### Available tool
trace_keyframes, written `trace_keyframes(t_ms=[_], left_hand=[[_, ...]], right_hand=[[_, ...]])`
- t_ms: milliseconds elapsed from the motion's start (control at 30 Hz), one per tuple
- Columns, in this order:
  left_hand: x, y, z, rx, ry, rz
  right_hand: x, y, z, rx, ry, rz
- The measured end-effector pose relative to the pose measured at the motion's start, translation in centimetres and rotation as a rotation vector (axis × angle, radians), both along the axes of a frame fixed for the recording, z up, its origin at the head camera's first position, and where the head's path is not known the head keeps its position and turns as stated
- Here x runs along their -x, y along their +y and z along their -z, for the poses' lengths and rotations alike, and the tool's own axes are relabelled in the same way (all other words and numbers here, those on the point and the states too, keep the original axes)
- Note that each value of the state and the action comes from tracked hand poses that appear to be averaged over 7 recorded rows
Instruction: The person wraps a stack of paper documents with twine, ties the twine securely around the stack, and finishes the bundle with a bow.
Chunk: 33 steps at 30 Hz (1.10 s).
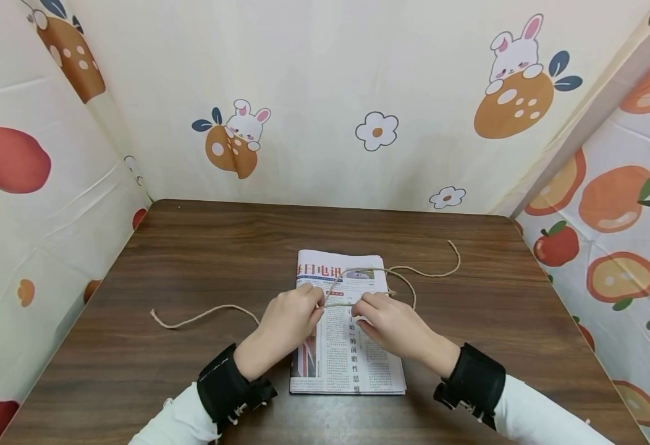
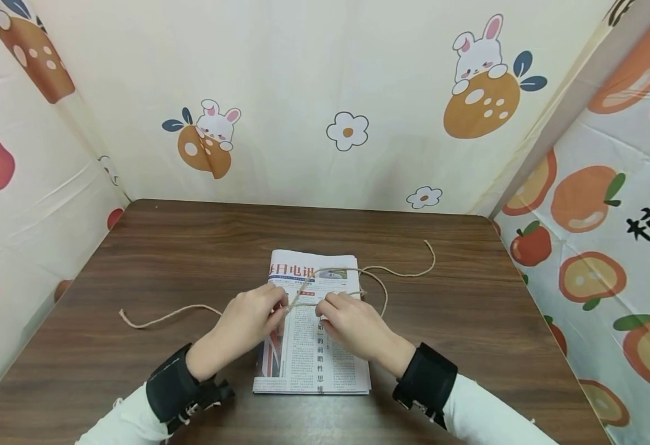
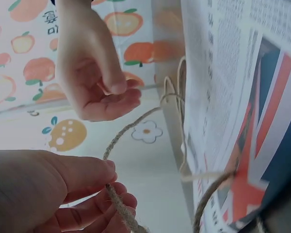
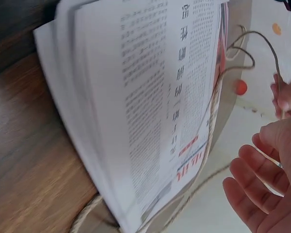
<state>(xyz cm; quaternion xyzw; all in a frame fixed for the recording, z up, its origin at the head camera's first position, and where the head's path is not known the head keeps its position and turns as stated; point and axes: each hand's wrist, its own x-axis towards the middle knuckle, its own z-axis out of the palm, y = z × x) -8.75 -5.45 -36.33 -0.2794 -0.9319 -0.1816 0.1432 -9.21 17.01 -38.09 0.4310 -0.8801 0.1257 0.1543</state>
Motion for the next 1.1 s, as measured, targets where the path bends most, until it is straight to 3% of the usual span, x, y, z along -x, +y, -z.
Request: trace_keyframes(t_ms=[367, 767, 1100], left_hand=[[1.7, -1.7, -0.9, -0.024, -0.009, -0.021], [3.4, -3.2, -0.2, -0.02, -0.062, -0.074], [3.7, -3.6, 0.4, -0.011, -0.094, -0.082]], right_hand=[[0.6, -4.3, 0.0, -0.101, -0.001, -0.091], [1.1, -8.3, -0.2, -0.116, -0.042, -0.1], [1.0, -10.5, 0.6, -0.216, -0.087, -0.099]])
